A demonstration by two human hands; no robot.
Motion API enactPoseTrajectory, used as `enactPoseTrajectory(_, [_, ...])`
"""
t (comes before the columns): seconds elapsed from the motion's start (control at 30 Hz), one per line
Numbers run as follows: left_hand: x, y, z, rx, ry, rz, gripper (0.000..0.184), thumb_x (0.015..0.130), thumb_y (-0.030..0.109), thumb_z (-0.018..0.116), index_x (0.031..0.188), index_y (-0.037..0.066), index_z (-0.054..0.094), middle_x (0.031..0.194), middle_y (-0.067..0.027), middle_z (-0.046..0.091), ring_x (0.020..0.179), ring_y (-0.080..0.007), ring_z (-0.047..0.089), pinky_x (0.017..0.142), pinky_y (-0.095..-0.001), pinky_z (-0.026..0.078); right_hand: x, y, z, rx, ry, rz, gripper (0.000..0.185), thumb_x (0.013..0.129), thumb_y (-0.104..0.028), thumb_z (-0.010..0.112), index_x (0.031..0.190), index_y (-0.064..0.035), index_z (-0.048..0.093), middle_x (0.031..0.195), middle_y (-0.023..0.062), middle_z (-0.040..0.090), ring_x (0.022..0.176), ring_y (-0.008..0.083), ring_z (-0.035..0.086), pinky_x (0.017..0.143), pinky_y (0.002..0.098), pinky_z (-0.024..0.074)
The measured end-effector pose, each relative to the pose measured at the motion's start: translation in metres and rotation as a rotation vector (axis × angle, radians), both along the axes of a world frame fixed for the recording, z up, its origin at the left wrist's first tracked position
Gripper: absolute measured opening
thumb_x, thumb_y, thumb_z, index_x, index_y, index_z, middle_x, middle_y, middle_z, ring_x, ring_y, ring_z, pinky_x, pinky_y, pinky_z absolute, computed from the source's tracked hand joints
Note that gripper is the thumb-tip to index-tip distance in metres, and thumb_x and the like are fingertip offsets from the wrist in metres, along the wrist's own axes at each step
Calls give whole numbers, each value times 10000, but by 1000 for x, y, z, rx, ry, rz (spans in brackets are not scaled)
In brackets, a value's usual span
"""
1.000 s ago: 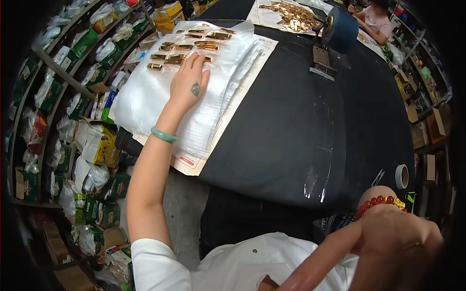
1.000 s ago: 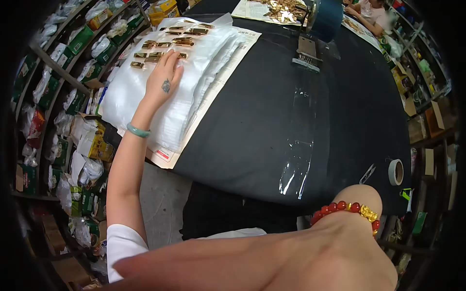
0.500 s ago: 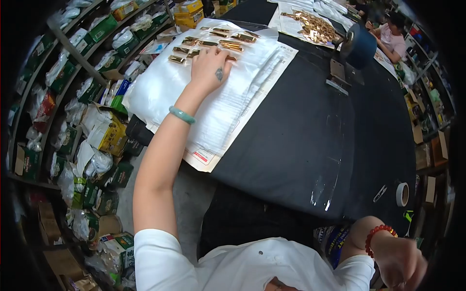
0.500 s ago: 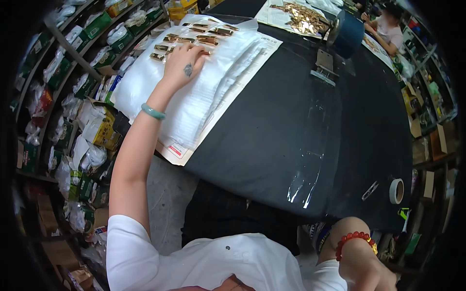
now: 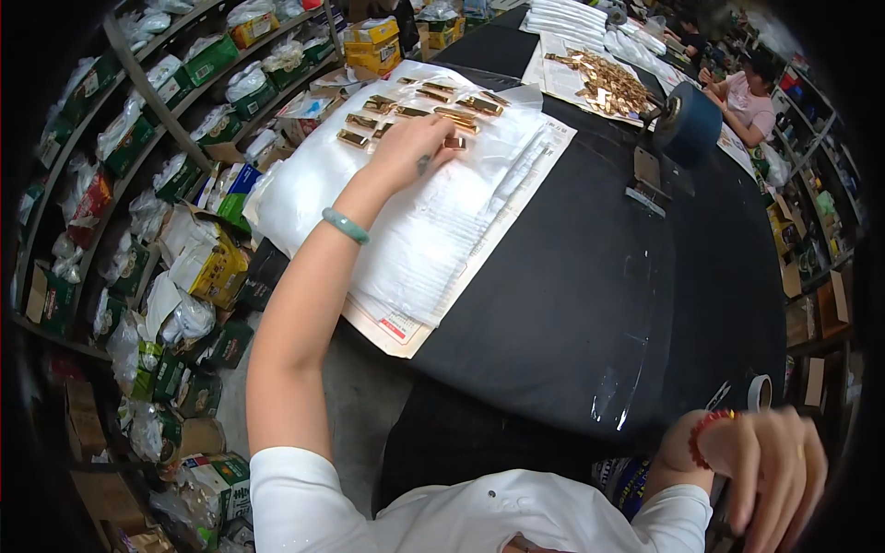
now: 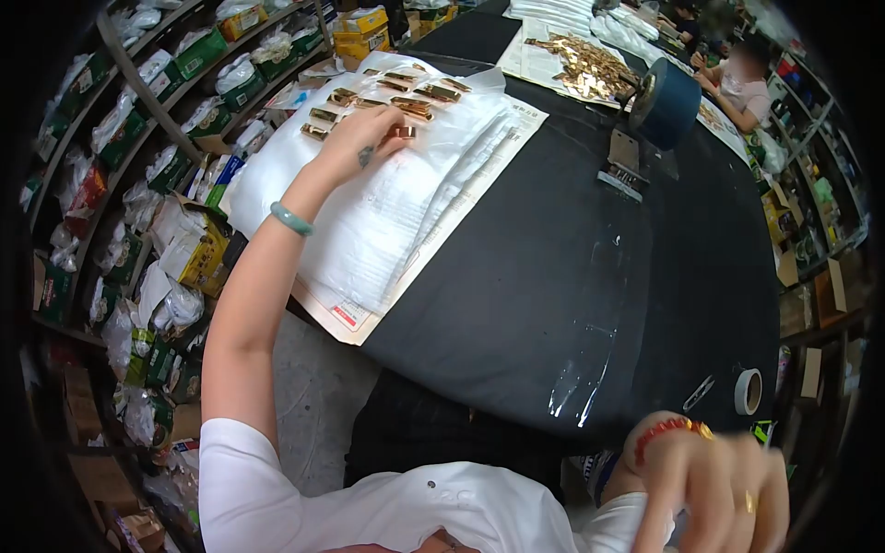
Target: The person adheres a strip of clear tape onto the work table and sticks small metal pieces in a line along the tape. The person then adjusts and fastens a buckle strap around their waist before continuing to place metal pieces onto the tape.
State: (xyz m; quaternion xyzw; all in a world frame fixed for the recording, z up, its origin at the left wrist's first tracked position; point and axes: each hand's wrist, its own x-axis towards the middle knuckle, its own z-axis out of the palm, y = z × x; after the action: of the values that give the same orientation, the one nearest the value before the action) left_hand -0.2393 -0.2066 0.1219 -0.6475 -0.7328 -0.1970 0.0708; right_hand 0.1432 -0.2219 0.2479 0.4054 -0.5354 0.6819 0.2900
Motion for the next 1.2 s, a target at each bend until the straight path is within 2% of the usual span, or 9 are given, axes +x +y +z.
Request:
enactPoseTrajectory(0.07, [-8, 1, -18, 205, 142, -67, 239, 844, 149, 637, 1065, 71, 590, 1058, -83, 593, 850, -249, 597, 743, -333, 482, 3, 2, 1, -58, -344, -23, 132, 908, -209, 595, 991, -162, 686, 1077, 16, 690, 1088, 111, 552, 1024, 366, 385])
enactPoseTrajectory(0.13, [-4, 0, -24, 247, 105, -52, 240, 852, 147, 628, 1076, 70, 592, 1067, -78, 597, 843, -240, 599, 741, -327, 484, -8, 1, 0, -84, -371, -14, 132, 906, -210, 597, 992, -162, 685, 1067, 16, 688, 1079, 114, 551, 1025, 367, 383])
enactPoseTrajectory(0.23, [3, 6, -28, 281, 59, -24, 235, 857, 150, 617, 1078, 70, 599, 1071, -72, 602, 850, -236, 601, 758, -326, 486, 171, 38, -29, -134, -430, 111, 131, 902, -212, 605, 995, -161, 682, 1035, 19, 679, 1052, 123, 550, 1026, 368, 379])
enactPoseTrajectory(0.33, [4, 1, -29, 269, 29, 11, 217, 850, 164, 611, 1047, 72, 613, 1055, -68, 606, 895, -253, 602, 814, -343, 484, -30, -13, -15, -176, -485, 282, 132, 898, -214, 612, 998, -161, 679, 1003, 21, 671, 1024, 132, 549, 1028, 369, 374])
enactPoseTrajectory(0.93, [40, -18, -7, 501, -30, -3, 208, 850, 95, 590, 1046, 59, 651, 1074, -97, 632, 895, -242, 608, 771, -321, 490, -102, -27, -28, -340, -661, 1012, 145, 873, -223, 653, 1001, -157, 667, 834, 29, 626, 867, 173, 535, 1015, 365, 355])
enactPoseTrajectory(1.0, [81, -53, 21, 461, -461, -170, 201, 843, 89, 594, 1028, 33, 651, 1054, -114, 641, 900, -227, 598, 777, -299, 482, -110, -14, -30, -356, -645, 1019, 134, 868, -219, 657, 986, -155, 670, 824, 26, 623, 846, 168, 527, 995, 354, 361])
enactPoseTrajectory(1.03, [100, -74, 32, 427, -479, -140, 201, 843, 89, 594, 1028, 33, 651, 1054, -114, 641, 900, -227, 598, 777, -299, 482, -108, -2, -36, -387, -637, 1017, 129, 866, -218, 660, 978, -154, 672, 820, 24, 622, 835, 166, 523, 985, 349, 364])
enactPoseTrajectory(1.1, [127, -102, 46, 405, -627, -544, 224, 893, 232, 538, 1008, 57, 619, 1089, -138, 616, 977, -273, 579, 889, -337, 450, -65, -15, -45, -427, -627, 995, 119, 862, -214, 664, 964, -153, 675, 810, 21, 619, 815, 161, 516, 964, 339, 369])
enactPoseTrajectory(1.2, [165, -92, 24, 368, -716, -525, 225, 893, 232, 538, 1008, 57, 619, 1089, -137, 616, 979, -273, 579, 891, -337, 449, -28, -17, -55, -500, -622, 918, 104, 856, -209, 671, 941, -151, 680, 796, 17, 615, 783, 154, 504, 934, 323, 378])
